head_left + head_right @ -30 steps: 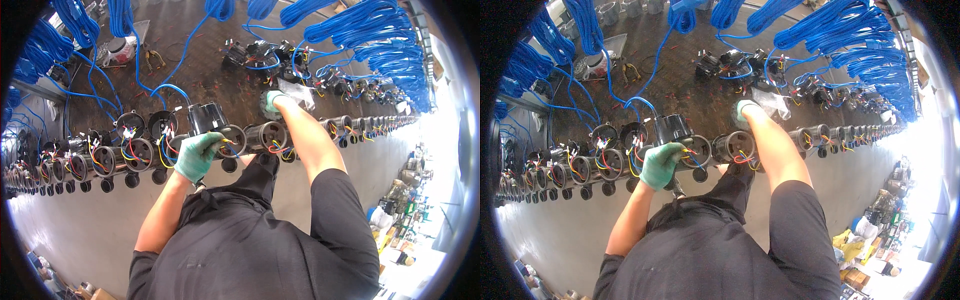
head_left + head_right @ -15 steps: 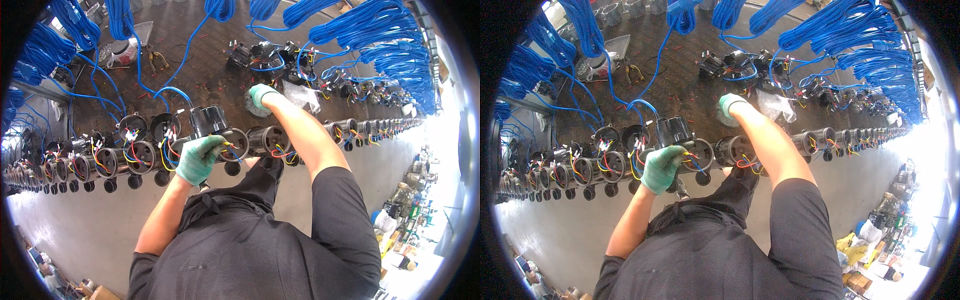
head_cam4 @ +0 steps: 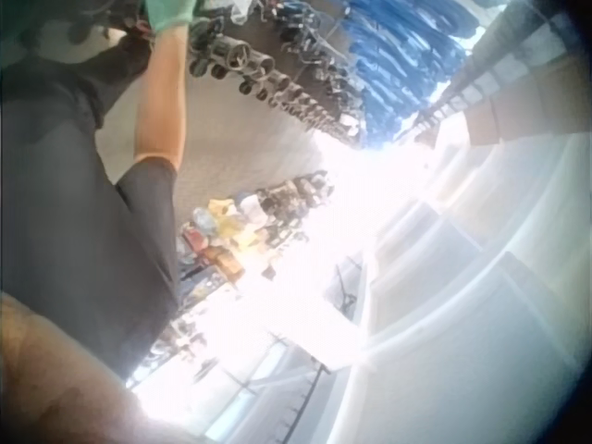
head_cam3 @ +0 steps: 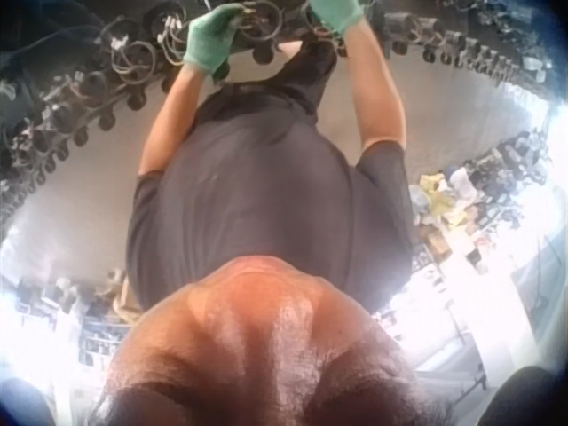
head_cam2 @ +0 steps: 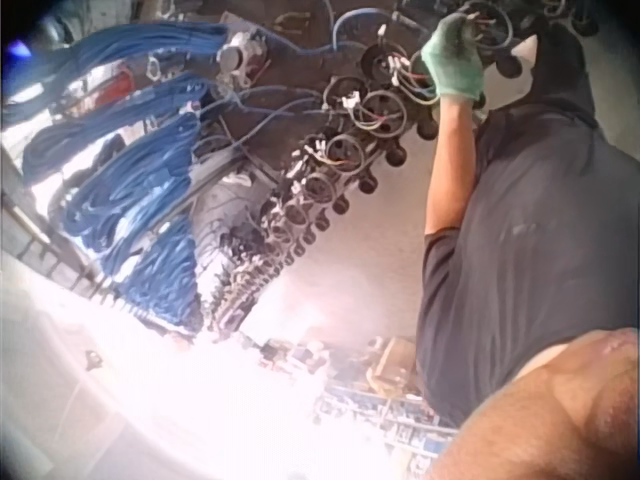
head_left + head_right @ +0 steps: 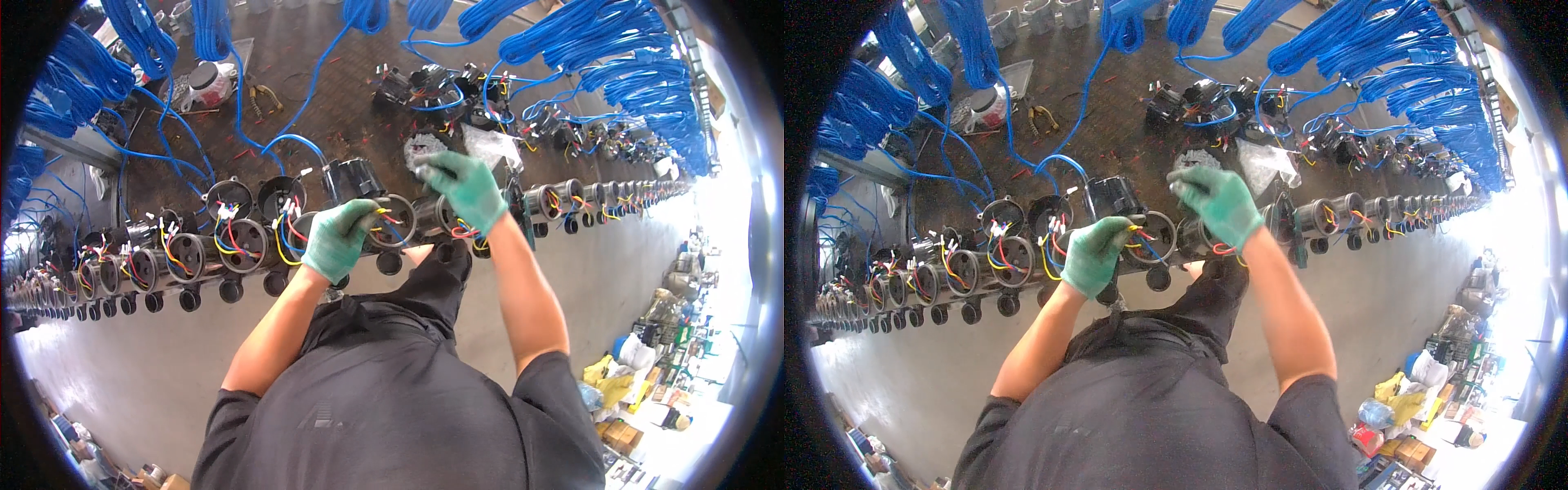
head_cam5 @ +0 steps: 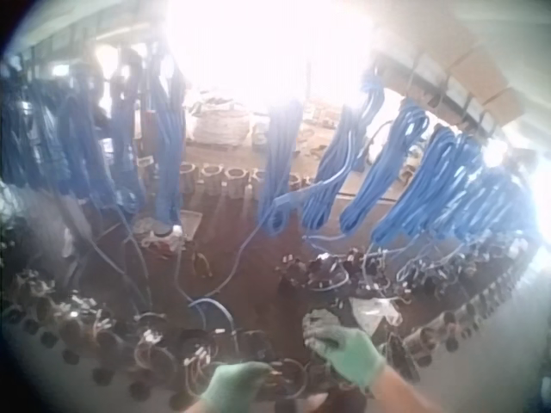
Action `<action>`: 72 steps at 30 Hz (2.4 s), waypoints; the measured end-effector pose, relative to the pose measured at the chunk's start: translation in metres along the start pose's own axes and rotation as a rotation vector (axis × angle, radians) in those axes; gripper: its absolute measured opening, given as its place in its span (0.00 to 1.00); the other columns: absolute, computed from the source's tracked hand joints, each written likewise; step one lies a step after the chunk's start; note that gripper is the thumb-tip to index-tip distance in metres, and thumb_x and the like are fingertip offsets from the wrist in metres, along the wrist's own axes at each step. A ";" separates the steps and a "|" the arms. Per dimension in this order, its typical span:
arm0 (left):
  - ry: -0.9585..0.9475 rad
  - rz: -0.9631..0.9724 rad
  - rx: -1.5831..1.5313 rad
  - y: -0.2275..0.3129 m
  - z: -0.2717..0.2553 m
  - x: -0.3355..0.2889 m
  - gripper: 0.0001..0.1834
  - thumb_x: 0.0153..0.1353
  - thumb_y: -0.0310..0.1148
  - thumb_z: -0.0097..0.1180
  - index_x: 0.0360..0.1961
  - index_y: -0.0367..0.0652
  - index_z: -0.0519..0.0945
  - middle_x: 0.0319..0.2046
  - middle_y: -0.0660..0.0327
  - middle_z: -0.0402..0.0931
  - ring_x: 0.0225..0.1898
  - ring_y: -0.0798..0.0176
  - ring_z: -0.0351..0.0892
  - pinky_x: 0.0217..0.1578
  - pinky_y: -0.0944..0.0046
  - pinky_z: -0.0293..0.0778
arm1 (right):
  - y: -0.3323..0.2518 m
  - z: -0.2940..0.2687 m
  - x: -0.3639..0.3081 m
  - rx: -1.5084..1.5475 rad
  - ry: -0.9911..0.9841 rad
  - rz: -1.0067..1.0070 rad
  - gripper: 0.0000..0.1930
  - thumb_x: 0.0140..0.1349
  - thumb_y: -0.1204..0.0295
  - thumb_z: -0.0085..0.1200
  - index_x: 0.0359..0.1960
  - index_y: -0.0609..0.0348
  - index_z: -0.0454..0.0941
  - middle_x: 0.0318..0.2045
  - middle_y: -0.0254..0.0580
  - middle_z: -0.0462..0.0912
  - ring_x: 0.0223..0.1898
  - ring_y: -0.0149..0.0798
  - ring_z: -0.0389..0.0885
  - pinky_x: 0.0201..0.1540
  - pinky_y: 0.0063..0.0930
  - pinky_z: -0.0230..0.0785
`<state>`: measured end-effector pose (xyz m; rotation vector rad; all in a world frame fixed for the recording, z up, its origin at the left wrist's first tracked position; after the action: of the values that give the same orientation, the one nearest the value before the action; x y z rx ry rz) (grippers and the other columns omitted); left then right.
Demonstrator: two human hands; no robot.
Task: The person, wearing green gloves, performs wiring on a series of submersible pump components arranged on a long workbench, connecting blue cables and colored wires to each pump head using a small tool to tighten connectors.
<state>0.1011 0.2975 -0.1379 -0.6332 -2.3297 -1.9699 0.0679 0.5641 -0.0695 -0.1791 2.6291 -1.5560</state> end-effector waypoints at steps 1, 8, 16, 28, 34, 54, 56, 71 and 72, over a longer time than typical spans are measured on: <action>0.000 -0.005 -0.004 -0.001 0.001 0.001 0.08 0.74 0.25 0.67 0.52 0.38 0.88 0.38 0.49 0.91 0.37 0.55 0.93 0.40 0.60 0.85 | -0.011 0.011 -0.020 0.066 0.050 -0.042 0.10 0.74 0.76 0.68 0.54 0.60 0.91 0.47 0.43 0.95 0.46 0.28 0.91 0.51 0.27 0.83; -0.026 -0.015 -0.020 0.001 -0.003 -0.002 0.08 0.74 0.25 0.66 0.52 0.37 0.88 0.39 0.50 0.92 0.38 0.63 0.91 0.41 0.61 0.84 | -0.030 0.076 -0.070 0.302 0.218 0.048 0.09 0.76 0.80 0.65 0.55 0.63 0.85 0.41 0.35 0.91 0.41 0.25 0.90 0.45 0.22 0.84; -0.074 -0.105 -0.012 0.003 -0.004 -0.002 0.10 0.75 0.24 0.64 0.54 0.37 0.87 0.41 0.51 0.92 0.41 0.64 0.90 0.46 0.61 0.84 | -0.032 0.078 -0.065 0.093 0.206 -0.102 0.09 0.76 0.76 0.66 0.53 0.65 0.86 0.39 0.39 0.92 0.39 0.26 0.88 0.43 0.24 0.82; -0.059 0.058 0.019 -0.004 -0.005 -0.003 0.09 0.73 0.23 0.66 0.52 0.37 0.88 0.38 0.51 0.91 0.36 0.59 0.91 0.41 0.59 0.84 | -0.046 0.072 -0.058 -0.052 0.047 0.009 0.12 0.78 0.64 0.64 0.48 0.62 0.87 0.37 0.54 0.90 0.37 0.46 0.89 0.42 0.39 0.79; -0.070 -0.013 -0.159 -0.008 -0.003 -0.004 0.08 0.77 0.26 0.65 0.54 0.36 0.87 0.44 0.58 0.92 0.43 0.69 0.88 0.48 0.66 0.82 | -0.023 -0.025 -0.094 -0.529 0.569 0.044 0.16 0.71 0.66 0.68 0.55 0.61 0.86 0.50 0.54 0.89 0.51 0.52 0.88 0.54 0.46 0.80; -0.082 -0.070 -0.181 -0.011 -0.008 -0.004 0.09 0.77 0.29 0.66 0.54 0.38 0.88 0.38 0.60 0.90 0.39 0.74 0.82 0.43 0.65 0.80 | -0.047 0.060 -0.141 -0.111 0.254 0.171 0.41 0.55 0.78 0.67 0.74 0.54 0.68 0.55 0.49 0.83 0.54 0.46 0.85 0.58 0.40 0.80; -0.093 -0.078 -0.189 -0.009 -0.009 -0.005 0.10 0.78 0.29 0.66 0.55 0.38 0.87 0.37 0.62 0.89 0.39 0.75 0.82 0.43 0.66 0.81 | -0.048 0.083 -0.136 -0.056 0.180 0.215 0.39 0.54 0.77 0.67 0.72 0.59 0.70 0.53 0.48 0.83 0.53 0.46 0.84 0.60 0.39 0.78; -0.186 -0.165 -0.161 -0.007 -0.017 -0.003 0.11 0.78 0.25 0.62 0.58 0.37 0.87 0.46 0.60 0.90 0.48 0.69 0.85 0.54 0.63 0.82 | -0.029 0.101 -0.109 -0.481 0.118 0.050 0.42 0.50 0.73 0.77 0.70 0.57 0.73 0.52 0.55 0.82 0.53 0.60 0.84 0.56 0.48 0.80; -0.193 -0.161 -0.174 -0.008 -0.017 -0.003 0.12 0.78 0.25 0.61 0.58 0.37 0.86 0.46 0.60 0.90 0.48 0.69 0.85 0.55 0.63 0.82 | -0.027 0.102 -0.109 -0.484 0.117 0.054 0.43 0.51 0.72 0.76 0.71 0.58 0.72 0.52 0.56 0.82 0.52 0.61 0.85 0.55 0.49 0.80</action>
<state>0.0973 0.2791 -0.1432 -0.6944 -2.4036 -2.2984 0.1903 0.4786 -0.0940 -0.0441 3.0273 -0.9143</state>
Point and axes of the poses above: each hand's wrist, its own x-axis towards the middle knuckle, its own z-axis out of the palm, y = z × x, the point moved 1 cm from there along x, towards the middle knuckle
